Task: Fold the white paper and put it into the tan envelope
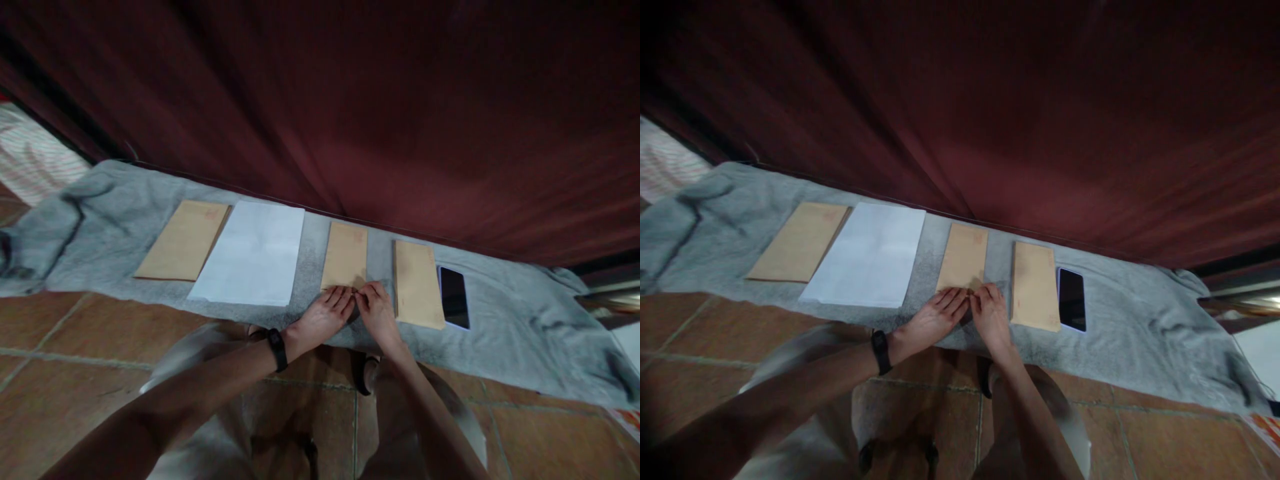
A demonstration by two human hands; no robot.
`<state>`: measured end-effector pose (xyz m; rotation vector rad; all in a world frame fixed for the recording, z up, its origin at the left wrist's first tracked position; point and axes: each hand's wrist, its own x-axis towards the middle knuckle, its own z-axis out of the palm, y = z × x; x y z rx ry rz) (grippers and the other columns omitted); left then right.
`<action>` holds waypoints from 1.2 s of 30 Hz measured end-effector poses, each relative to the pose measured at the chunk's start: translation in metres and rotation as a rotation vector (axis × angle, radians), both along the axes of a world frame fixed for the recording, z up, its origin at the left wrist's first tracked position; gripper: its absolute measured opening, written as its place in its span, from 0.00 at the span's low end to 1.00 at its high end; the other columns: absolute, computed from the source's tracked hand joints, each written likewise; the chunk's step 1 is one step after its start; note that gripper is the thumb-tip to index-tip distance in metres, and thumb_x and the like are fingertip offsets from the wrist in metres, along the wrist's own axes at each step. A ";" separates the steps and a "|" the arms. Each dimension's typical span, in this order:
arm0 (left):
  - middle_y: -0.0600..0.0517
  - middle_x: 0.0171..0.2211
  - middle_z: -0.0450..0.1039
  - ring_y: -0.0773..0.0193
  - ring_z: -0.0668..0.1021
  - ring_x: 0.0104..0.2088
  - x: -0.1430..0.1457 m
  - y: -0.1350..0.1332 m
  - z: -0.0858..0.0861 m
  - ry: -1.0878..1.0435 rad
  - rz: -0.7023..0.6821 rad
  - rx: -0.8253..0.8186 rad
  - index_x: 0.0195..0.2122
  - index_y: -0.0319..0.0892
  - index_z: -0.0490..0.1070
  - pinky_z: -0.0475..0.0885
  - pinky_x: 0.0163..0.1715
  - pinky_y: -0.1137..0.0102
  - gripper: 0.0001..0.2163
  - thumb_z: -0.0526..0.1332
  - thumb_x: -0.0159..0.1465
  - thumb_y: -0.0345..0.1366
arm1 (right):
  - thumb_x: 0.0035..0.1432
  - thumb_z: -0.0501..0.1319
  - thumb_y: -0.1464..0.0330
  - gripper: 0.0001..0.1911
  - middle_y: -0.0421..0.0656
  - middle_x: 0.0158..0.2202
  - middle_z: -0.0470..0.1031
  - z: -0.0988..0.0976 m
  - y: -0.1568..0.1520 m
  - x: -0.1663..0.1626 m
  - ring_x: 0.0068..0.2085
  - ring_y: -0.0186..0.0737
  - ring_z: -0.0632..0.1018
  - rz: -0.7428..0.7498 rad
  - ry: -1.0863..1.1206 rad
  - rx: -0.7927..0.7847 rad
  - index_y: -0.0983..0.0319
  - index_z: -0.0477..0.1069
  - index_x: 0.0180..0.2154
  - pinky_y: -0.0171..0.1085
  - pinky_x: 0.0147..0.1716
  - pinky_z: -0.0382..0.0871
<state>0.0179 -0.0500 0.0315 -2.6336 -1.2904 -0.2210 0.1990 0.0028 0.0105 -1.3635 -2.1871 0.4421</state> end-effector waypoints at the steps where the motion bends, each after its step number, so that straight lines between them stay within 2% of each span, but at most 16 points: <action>1: 0.34 0.63 0.68 0.50 0.73 0.61 0.000 0.001 -0.001 -0.001 -0.002 -0.002 0.60 0.31 0.69 0.65 0.63 0.55 0.18 0.56 0.69 0.26 | 0.67 0.55 0.68 0.09 0.48 0.42 0.73 0.001 0.000 -0.001 0.45 0.46 0.74 -0.008 -0.005 0.001 0.59 0.73 0.37 0.47 0.49 0.72; 6: 0.35 0.62 0.69 0.48 0.73 0.62 -0.001 0.004 -0.004 0.021 -0.004 0.011 0.60 0.29 0.69 0.67 0.63 0.55 0.20 0.56 0.67 0.24 | 0.66 0.56 0.71 0.07 0.47 0.42 0.73 0.003 -0.002 -0.005 0.46 0.45 0.74 -0.073 -0.029 -0.010 0.59 0.72 0.37 0.45 0.50 0.71; 11: 0.36 0.63 0.68 0.52 0.72 0.63 -0.004 0.005 0.000 0.000 0.034 -0.020 0.61 0.32 0.68 0.65 0.65 0.55 0.21 0.53 0.66 0.22 | 0.67 0.55 0.72 0.08 0.49 0.44 0.73 0.003 -0.003 -0.007 0.48 0.46 0.74 -0.096 -0.031 -0.007 0.60 0.73 0.39 0.45 0.51 0.70; 16: 0.35 0.64 0.68 0.52 0.71 0.64 -0.004 0.004 0.004 0.035 0.060 -0.018 0.61 0.30 0.67 0.65 0.66 0.56 0.23 0.51 0.65 0.21 | 0.65 0.56 0.73 0.07 0.48 0.43 0.73 0.006 -0.001 -0.007 0.47 0.45 0.74 -0.098 -0.021 -0.007 0.60 0.73 0.39 0.44 0.49 0.71; 21: 0.37 0.66 0.65 0.55 0.68 0.66 -0.005 -0.002 0.001 0.082 0.056 -0.004 0.63 0.32 0.66 0.66 0.65 0.58 0.26 0.47 0.64 0.19 | 0.64 0.57 0.73 0.06 0.48 0.42 0.73 0.006 -0.001 -0.005 0.47 0.45 0.73 -0.097 -0.011 0.003 0.59 0.73 0.38 0.44 0.49 0.71; 28: 0.39 0.67 0.64 0.59 0.65 0.68 -0.011 -0.012 -0.004 0.028 0.082 -0.041 0.65 0.36 0.63 0.63 0.67 0.59 0.28 0.48 0.64 0.19 | 0.64 0.57 0.74 0.07 0.47 0.41 0.73 0.003 -0.003 -0.007 0.45 0.45 0.74 -0.115 0.006 0.056 0.59 0.73 0.37 0.44 0.48 0.71; 36: 0.39 0.65 0.67 0.56 0.69 0.65 -0.014 -0.010 -0.011 -0.122 0.119 -0.071 0.64 0.36 0.65 0.66 0.64 0.57 0.24 0.49 0.67 0.23 | 0.65 0.57 0.74 0.06 0.48 0.43 0.73 0.003 -0.005 -0.007 0.46 0.46 0.74 -0.124 -0.044 0.041 0.61 0.72 0.39 0.45 0.48 0.70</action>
